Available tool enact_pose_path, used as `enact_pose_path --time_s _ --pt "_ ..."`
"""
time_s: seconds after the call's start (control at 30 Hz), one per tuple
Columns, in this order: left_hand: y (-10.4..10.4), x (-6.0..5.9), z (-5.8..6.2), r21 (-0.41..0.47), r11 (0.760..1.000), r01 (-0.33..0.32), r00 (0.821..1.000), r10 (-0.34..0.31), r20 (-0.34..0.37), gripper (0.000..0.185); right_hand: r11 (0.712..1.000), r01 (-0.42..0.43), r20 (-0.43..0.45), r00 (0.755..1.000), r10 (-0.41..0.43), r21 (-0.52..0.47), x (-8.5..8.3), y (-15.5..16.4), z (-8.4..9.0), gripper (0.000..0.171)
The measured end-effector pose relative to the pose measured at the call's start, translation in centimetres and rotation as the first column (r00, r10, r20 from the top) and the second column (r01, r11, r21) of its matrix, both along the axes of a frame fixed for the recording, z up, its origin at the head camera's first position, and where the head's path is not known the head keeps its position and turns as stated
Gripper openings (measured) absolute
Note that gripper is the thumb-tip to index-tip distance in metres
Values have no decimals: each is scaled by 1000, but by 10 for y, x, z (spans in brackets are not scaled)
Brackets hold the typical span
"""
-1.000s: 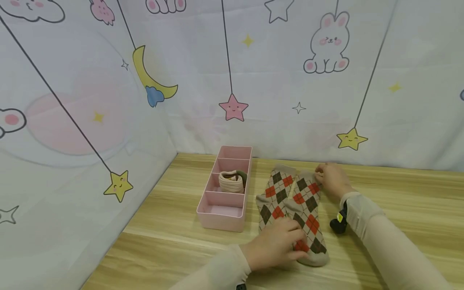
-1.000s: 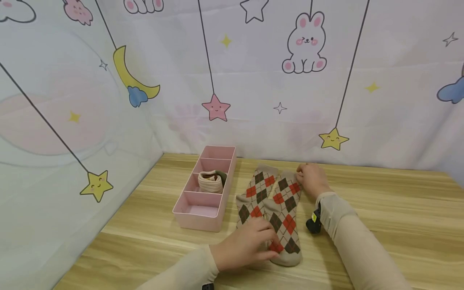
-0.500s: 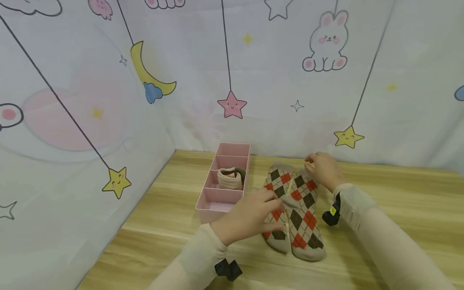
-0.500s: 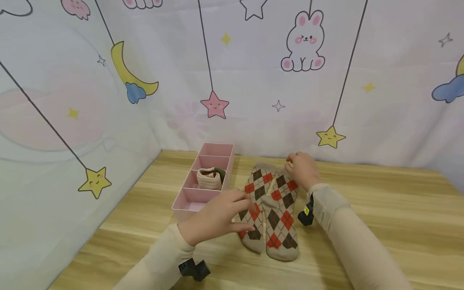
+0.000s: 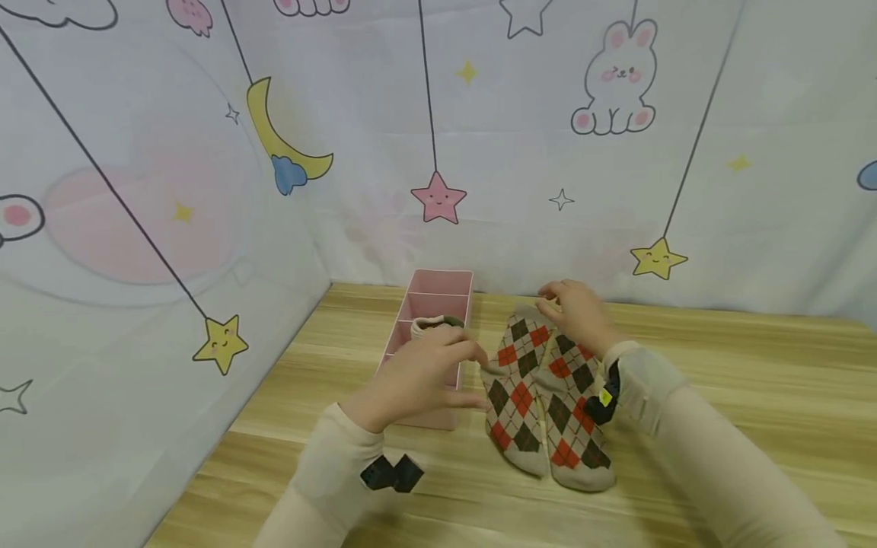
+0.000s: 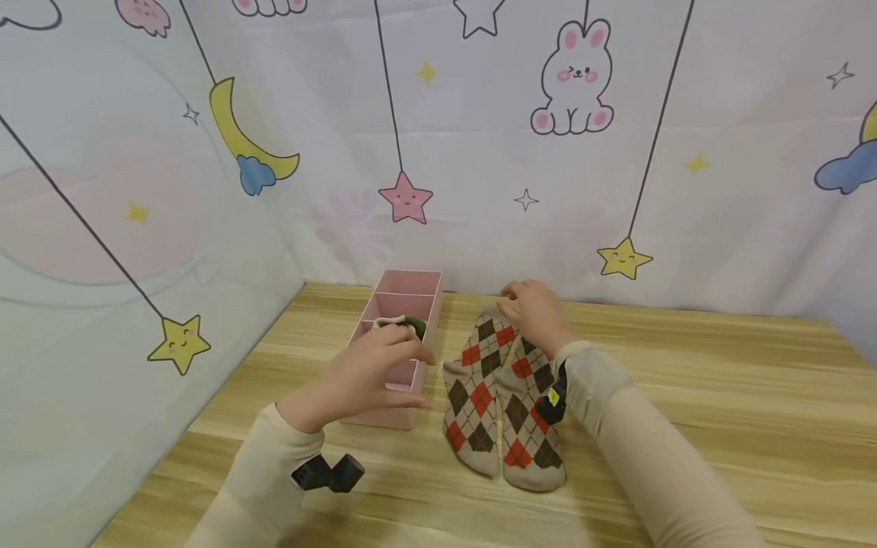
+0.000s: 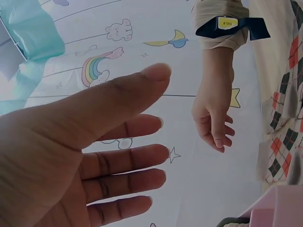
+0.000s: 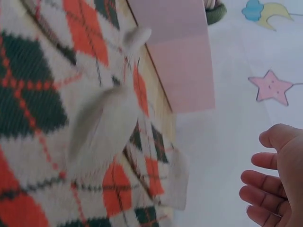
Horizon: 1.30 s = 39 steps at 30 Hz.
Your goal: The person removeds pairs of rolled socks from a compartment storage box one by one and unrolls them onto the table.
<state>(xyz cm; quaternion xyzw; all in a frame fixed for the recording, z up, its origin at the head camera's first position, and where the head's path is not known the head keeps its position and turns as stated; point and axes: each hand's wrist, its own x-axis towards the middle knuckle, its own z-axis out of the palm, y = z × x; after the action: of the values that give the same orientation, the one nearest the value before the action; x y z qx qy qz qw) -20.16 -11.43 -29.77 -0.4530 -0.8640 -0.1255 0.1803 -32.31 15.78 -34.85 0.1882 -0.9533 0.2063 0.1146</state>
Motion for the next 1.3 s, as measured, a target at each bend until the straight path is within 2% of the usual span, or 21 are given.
enact_pose_path --time_s 0.1,0.17,0.3,0.43,0.57,0.77,0.93,1.03,1.17,1.3 --pt "-8 -2 3 -17 1000 -25 999 25 -26 45 999 -39 13 999 39 -18 1 -9 2 40" --pt "-13 -4 4 -21 999 -30 999 30 -14 45 998 -63 19 998 64 -27 1 -15 2 41" --pt "-20 -7 5 -31 999 -40 997 42 60 43 994 -103 20 994 104 -38 4 -26 4 42" --pt "-27 -10 6 -60 996 -71 986 79 148 40 990 -133 44 990 134 -42 6 -36 9 43" --pt "-34 -15 5 -116 986 -122 962 146 230 41 985 -162 92 982 167 -60 7 -47 11 45" --pt "-45 -21 4 -197 956 -215 904 272 330 45 976 -200 119 971 209 -87 10 -65 14 48" --pt "-51 -24 0 -238 938 -252 884 323 338 46 968 -243 117 961 249 -66 11 -80 15 52" --pt "-54 -27 -2 -249 928 -277 875 350 335 47 961 -275 101 956 274 -9 11 -89 14 57" --pt "-57 -30 -4 -260 910 -323 848 400 347 47 950 -306 72 951 302 58 10 -101 14 60" --pt "-61 -32 -5 -284 891 -354 822 441 359 46 944 -321 47 947 319 71 10 -112 12 54"
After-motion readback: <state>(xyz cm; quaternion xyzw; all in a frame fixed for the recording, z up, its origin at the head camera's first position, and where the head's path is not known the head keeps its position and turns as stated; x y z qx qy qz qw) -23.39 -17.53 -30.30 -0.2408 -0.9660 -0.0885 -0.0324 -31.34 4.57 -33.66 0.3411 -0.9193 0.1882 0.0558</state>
